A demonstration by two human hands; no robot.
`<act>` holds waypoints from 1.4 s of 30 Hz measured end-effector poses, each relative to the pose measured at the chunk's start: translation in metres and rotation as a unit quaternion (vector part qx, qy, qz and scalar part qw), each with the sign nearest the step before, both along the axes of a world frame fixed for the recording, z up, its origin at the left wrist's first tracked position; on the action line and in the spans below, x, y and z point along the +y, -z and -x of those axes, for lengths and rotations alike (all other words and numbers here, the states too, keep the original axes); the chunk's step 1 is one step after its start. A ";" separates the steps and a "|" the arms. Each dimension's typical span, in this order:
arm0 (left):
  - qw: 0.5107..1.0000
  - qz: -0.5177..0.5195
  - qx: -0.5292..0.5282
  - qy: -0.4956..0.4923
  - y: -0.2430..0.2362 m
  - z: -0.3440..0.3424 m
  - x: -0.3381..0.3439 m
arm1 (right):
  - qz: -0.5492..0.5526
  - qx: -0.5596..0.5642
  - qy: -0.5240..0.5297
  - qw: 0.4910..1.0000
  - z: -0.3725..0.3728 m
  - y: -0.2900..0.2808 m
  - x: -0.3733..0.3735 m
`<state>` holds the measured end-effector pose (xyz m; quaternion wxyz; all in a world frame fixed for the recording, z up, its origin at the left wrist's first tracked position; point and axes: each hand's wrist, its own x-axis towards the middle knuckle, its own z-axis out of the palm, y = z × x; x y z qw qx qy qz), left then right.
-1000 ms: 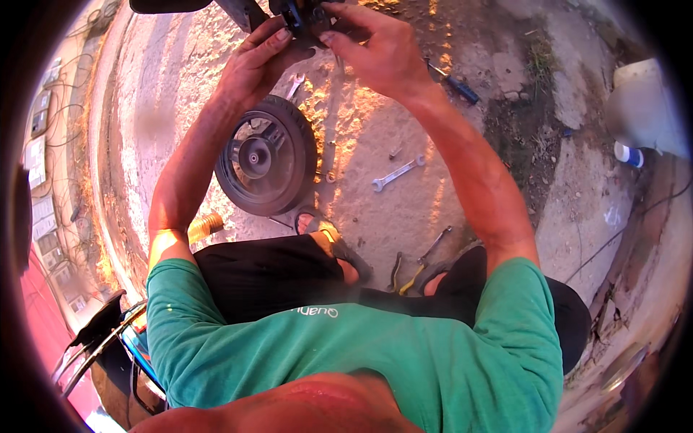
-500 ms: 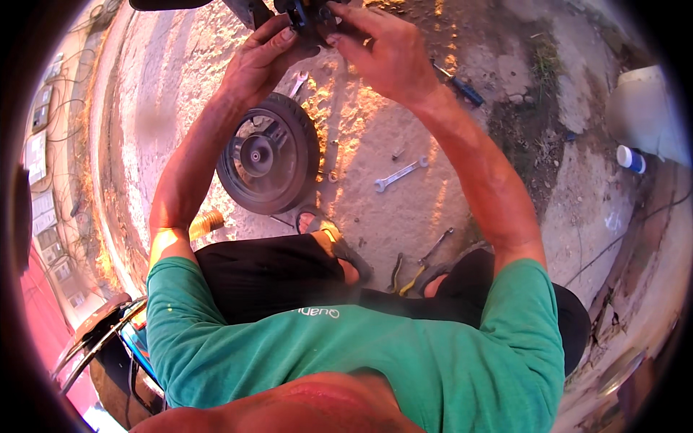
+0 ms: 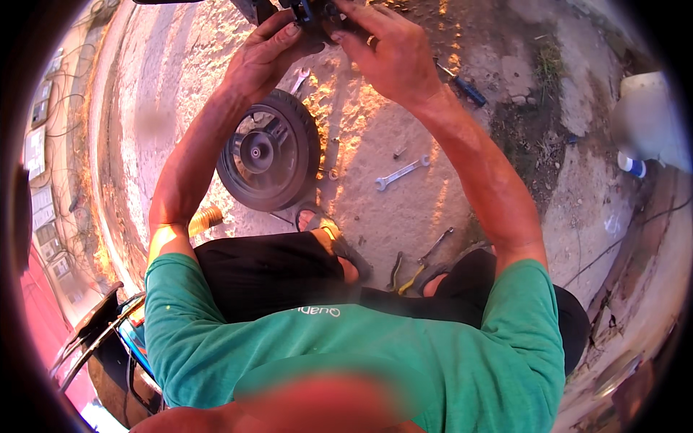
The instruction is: The person disassembles a brake component from a bicycle, removes the internal brake shoes, and uses a brush to clean the inner surface of the housing.
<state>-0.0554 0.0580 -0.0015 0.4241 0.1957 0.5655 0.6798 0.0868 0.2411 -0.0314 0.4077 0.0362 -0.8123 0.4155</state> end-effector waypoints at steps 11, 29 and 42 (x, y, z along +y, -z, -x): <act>0.999 0.023 0.027 0.015 -0.001 0.002 0.000 | 0.249 -0.207 -0.037 0.945 -0.012 -0.025 -0.007; 0.999 0.009 0.026 0.027 0.001 0.002 0.000 | 0.326 -0.167 -0.095 0.926 -0.008 -0.009 -0.010; 1.000 0.017 0.011 0.006 0.001 0.002 -0.001 | 0.354 -0.156 -0.100 0.917 -0.005 0.001 -0.010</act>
